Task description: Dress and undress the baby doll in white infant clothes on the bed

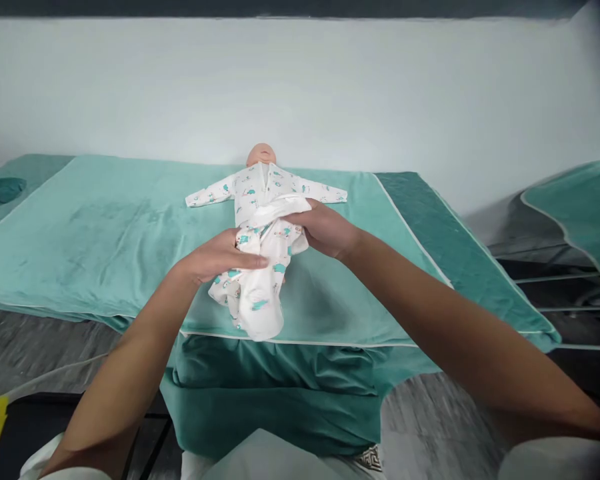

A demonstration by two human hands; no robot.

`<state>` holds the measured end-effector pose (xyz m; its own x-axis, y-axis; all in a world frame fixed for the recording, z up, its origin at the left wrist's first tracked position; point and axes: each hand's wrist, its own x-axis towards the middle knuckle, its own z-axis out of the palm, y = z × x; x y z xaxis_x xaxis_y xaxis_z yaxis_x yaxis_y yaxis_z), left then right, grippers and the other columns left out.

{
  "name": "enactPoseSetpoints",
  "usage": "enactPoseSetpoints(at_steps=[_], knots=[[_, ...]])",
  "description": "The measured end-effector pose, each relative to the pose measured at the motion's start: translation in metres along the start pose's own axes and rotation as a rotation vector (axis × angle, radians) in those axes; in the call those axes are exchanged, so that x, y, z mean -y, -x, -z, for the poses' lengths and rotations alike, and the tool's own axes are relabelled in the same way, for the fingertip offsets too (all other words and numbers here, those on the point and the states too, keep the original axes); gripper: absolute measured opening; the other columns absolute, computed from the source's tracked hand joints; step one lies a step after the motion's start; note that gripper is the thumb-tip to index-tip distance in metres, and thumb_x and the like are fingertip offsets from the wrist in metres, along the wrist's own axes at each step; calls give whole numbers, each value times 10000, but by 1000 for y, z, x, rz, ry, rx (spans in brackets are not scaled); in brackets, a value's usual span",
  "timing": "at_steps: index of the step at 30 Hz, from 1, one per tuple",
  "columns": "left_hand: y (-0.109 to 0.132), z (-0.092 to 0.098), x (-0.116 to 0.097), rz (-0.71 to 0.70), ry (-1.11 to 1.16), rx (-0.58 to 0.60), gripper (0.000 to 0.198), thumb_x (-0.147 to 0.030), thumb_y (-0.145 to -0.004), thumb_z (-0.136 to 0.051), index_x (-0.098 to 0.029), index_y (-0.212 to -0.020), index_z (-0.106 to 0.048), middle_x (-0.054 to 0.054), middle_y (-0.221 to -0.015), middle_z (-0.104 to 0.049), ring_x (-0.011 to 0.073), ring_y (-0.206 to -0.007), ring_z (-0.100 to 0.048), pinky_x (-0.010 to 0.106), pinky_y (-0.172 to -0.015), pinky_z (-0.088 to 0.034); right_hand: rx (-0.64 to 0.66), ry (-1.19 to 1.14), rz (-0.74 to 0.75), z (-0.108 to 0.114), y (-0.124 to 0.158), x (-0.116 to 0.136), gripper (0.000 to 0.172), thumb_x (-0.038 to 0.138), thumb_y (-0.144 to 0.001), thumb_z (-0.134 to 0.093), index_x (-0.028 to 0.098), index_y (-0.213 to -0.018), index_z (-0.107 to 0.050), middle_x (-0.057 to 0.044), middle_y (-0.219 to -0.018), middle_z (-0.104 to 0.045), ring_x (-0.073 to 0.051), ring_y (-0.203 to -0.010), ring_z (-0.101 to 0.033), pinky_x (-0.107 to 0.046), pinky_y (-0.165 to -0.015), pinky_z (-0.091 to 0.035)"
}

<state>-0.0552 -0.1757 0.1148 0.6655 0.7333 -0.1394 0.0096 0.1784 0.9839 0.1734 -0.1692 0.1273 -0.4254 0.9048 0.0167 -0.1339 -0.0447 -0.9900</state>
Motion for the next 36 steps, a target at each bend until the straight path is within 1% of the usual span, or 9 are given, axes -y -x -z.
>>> enactPoseSetpoints(at_steps=[3, 7, 10, 13, 19, 23, 28, 32, 36], knots=[[-3, 4, 6, 3, 39, -64, 489, -364, -665, -936, -137, -1066, -771, 107, -1013, -809, 271, -894, -755, 343, -777, -584, -52, -92, 12, -1, -4, -7, 284, 361, -776, -823, 176, -987, -777, -57, -981, -795, -214, -899, -739, -300, -768, -579], [-15, -4, 17, -181, 228, -252, 533, -417, -717, -886, -142, -1153, -753, 101, -985, -811, 278, -868, -769, 347, -762, -589, -42, 7, -120, -6, -1, -13, 364, 406, -715, -894, 172, -969, -781, -59, -935, -797, -211, -852, -731, -298, -743, -566], [-20, -11, 23, -198, 309, -248, 526, -407, -729, -871, -139, -1166, -753, 104, -976, -815, 296, -912, -775, 377, -833, -598, 88, 128, -233, -7, 4, -15, 446, 412, -666, -943, 173, -1006, -782, -67, -982, -801, -221, -888, -736, -319, -790, -571], [-20, -9, 30, -93, 309, -218, 541, -439, -714, -888, -136, -1144, -762, 111, -979, -816, 284, -900, -770, 371, -841, -590, -15, 89, -205, 0, 8, -21, 457, 425, -667, -939, 171, -1015, -785, -62, -969, -800, -209, -848, -732, -316, -770, -562], [-20, -2, 41, 172, 46, -2, 511, -363, -707, -891, -155, -1153, -754, 108, -1109, -796, 261, -986, -741, 334, -836, -557, -193, 117, -250, 26, 23, -50, 440, 453, -682, -915, 166, -991, -789, -65, -952, -799, -210, -799, -714, -323, -724, -544], [-28, -14, 46, 138, -302, -58, 358, -350, -827, -714, -178, -1140, -739, 70, -1119, -783, 279, -1026, -720, 358, -878, -533, -305, 279, -368, 30, 42, -82, 479, 440, -672, -900, 182, -1057, -777, -66, -955, -802, -250, -808, -705, -374, -744, -544], [-35, -33, 53, 39, -824, -92, 258, -339, -896, -577, -195, -1039, -735, 107, -1166, -771, 319, -1102, -701, 378, -932, -519, -443, 588, -327, 23, 57, -119, 336, 440, -778, -779, 223, -1032, -742, -78, -1044, -792, -306, -973, -695, -439, -889, -527], [-33, -38, 53, 57, -943, -68, 290, -357, -961, -510, -188, -1105, -697, 142, -1237, -746, 329, -1162, -689, 394, -960, -518, -448, 618, -264, 17, 61, -136, 299, 484, -868, -665, 242, -1040, -700, -79, -1055, -777, -303, -989, -695, -440, -895, -522], [-29, -39, 50, 66, -863, -86, 258, -347, -958, -519, -193, -1092, -675, 129, -1221, -747, 322, -1138, -695, 389, -931, -520, -474, 554, -214, 13, 63, -140, 288, 494, -885, -636, 253, -1035, -681, -80, -1087, -767, -301, -1031, -684, -439, -919, -520]])
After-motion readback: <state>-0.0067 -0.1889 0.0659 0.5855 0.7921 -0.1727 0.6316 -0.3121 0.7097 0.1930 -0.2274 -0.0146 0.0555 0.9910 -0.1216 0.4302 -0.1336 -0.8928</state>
